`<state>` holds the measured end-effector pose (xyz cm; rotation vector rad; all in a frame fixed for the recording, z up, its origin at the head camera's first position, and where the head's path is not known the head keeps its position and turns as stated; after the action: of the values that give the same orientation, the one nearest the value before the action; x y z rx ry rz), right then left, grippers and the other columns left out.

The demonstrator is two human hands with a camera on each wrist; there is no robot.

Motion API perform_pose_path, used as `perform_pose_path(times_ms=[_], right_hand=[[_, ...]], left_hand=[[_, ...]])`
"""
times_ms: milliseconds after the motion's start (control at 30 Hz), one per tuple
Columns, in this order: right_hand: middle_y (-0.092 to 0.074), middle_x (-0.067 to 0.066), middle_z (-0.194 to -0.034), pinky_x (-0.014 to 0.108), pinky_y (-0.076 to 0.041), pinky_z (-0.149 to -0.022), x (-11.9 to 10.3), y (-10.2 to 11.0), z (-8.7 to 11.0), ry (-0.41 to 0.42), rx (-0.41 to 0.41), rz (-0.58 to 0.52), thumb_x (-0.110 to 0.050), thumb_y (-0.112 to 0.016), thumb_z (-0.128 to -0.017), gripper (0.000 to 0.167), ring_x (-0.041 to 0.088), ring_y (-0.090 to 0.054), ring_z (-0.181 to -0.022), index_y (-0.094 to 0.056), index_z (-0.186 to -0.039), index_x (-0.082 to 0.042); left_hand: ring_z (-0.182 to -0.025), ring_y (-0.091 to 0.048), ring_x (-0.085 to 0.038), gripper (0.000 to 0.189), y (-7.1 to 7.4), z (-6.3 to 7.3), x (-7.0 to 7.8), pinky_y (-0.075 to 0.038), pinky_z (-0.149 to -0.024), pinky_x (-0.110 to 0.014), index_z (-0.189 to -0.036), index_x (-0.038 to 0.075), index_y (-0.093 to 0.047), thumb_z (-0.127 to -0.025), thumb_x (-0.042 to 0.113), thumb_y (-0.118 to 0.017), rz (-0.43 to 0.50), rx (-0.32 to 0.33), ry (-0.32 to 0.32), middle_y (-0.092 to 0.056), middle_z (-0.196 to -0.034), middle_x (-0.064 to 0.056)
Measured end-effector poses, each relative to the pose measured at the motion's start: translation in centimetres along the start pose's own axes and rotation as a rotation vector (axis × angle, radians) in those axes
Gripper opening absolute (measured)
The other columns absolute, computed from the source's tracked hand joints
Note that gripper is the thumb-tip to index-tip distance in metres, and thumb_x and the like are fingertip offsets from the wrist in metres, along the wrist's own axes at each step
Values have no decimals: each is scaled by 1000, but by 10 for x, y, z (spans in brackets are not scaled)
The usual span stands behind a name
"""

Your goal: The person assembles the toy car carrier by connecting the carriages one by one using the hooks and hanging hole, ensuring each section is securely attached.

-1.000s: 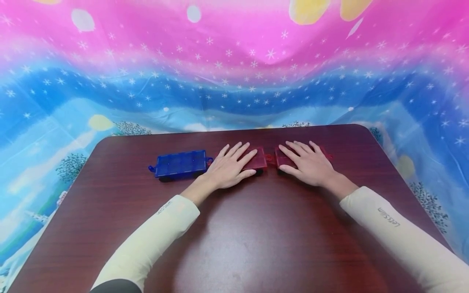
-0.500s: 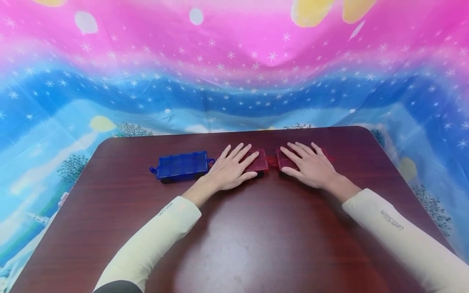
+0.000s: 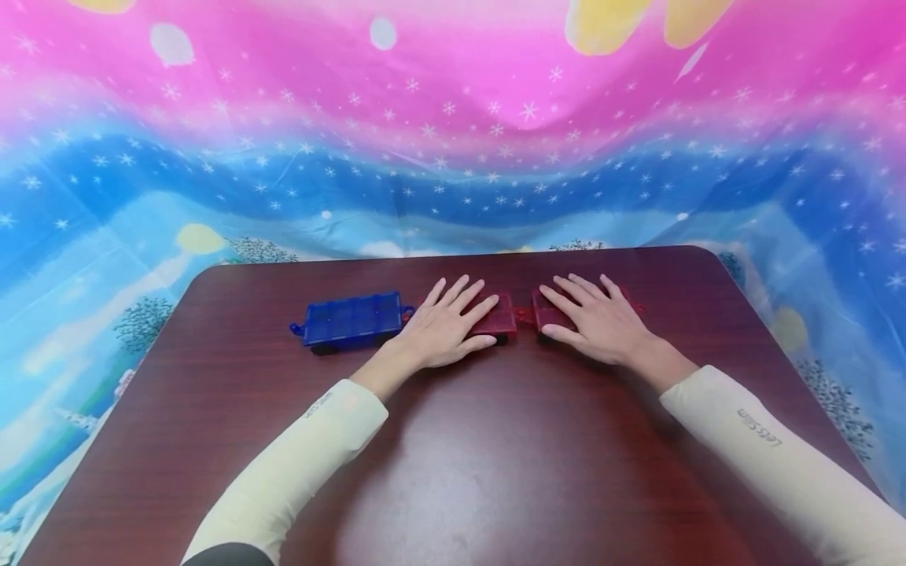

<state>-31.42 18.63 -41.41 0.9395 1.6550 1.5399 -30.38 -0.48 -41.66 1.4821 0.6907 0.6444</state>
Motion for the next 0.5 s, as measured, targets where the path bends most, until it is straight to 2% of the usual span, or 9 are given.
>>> perform_pose_path(times_ms=[233, 500], right_hand=[[-34, 11, -162, 65, -12, -117, -3, 8, -1, 3, 23, -20, -68, -48, -97, 79, 36, -26, -150, -36, -160, -22], [-33, 11, -163, 63, -11, -119, -9, 19, -4, 12, 40, -30, -67, -46, -99, 77, 36, -24, -150, -35, -160, -21]], left_hand=[[-155, -10, -31, 74, 4, 1, -1, -5, -123, -54, -163, 27, -26, -102, 68, -33, 2, 14, 6, -22, -168, -7], [-155, -12, -31, 74, 10, 5, -4, -8, -122, -54, -163, 27, -27, -101, 68, -35, 38, 25, 32, -28, -166, -5]])
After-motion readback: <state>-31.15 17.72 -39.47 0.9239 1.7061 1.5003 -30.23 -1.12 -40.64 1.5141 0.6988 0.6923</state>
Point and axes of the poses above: each hand's wrist, its own z-axis away from the middle knuckle, its own y-axis out of the back of the hand, x = y × z, the point moved 10 cm from there along -z, towards the middle knuckle
